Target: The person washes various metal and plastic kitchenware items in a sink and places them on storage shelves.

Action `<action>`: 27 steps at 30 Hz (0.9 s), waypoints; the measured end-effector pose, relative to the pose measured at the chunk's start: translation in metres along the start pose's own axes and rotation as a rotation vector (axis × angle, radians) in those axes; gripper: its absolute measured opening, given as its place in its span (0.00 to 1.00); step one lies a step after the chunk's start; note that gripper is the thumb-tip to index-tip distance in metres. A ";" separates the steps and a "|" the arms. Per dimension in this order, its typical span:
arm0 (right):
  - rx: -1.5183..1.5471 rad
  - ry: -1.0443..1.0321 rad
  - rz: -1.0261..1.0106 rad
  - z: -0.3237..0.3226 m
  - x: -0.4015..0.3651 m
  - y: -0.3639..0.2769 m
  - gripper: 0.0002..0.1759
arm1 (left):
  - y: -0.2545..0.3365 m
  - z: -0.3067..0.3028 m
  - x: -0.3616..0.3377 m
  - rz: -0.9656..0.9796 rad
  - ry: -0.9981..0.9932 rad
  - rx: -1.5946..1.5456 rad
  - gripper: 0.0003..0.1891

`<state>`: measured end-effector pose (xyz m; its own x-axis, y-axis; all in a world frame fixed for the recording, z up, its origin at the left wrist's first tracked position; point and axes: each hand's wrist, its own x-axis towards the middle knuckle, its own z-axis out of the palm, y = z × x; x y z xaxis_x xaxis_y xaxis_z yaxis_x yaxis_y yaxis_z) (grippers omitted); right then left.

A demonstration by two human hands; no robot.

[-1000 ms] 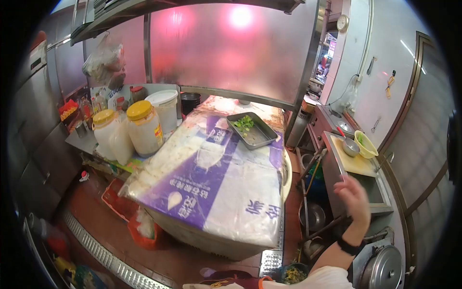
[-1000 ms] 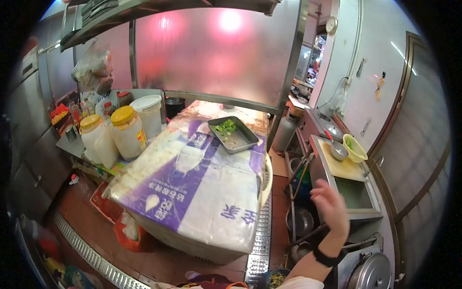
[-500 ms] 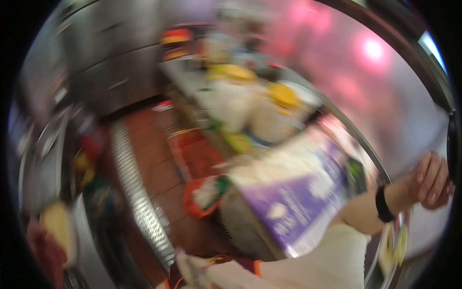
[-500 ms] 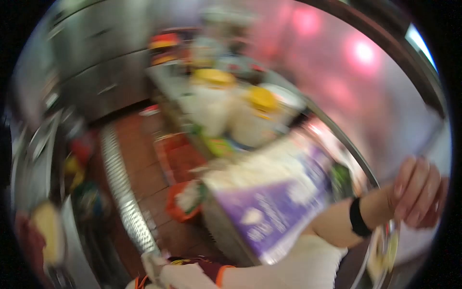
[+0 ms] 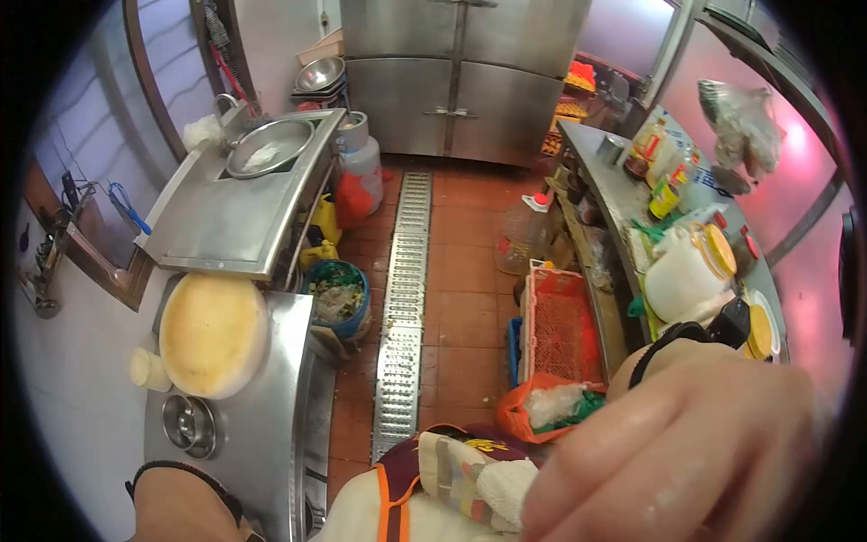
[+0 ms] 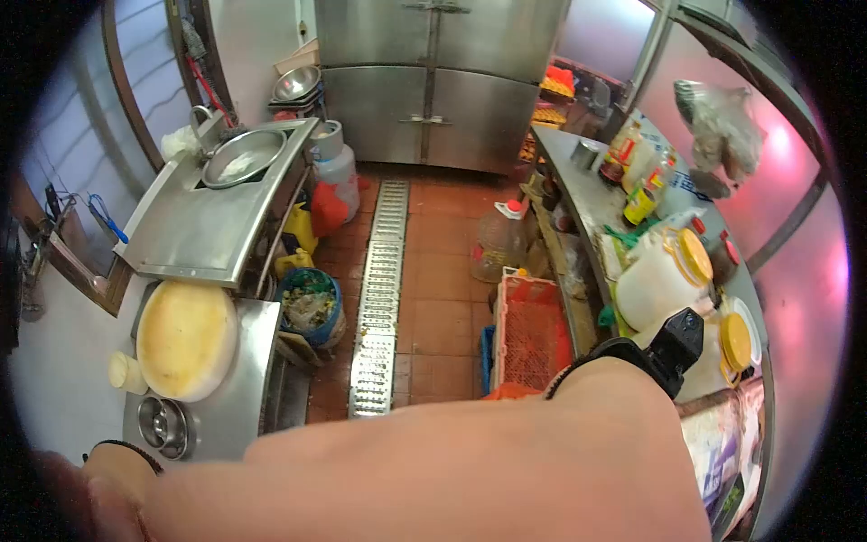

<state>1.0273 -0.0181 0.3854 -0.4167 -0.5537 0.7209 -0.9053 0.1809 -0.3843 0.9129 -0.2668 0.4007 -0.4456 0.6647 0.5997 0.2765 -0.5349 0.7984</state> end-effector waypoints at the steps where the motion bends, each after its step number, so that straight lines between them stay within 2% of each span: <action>1: 0.011 -0.001 -0.018 -0.003 0.005 0.013 0.06 | -0.003 -0.011 0.007 0.020 0.015 0.019 0.14; 11: -0.034 -0.040 -0.162 -0.071 0.015 0.156 0.08 | -0.082 -0.101 0.090 0.404 0.171 0.327 0.12; 17: -0.192 -0.018 -0.299 -0.137 0.032 0.243 0.09 | -0.120 -0.158 0.153 0.712 0.381 0.687 0.11; 23: -0.466 0.128 -0.532 -0.171 0.056 0.310 0.10 | -0.138 -0.227 0.186 0.961 0.621 1.080 0.11; 27: -0.672 0.280 -0.709 -0.175 0.080 0.358 0.11 | -0.139 -0.280 0.198 1.061 0.720 1.309 0.10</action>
<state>0.6551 0.1447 0.4065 0.3085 -0.5164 0.7989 -0.7739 0.3521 0.5264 0.5477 -0.2075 0.3932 0.2014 -0.1592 0.9665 0.9055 0.4064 -0.1218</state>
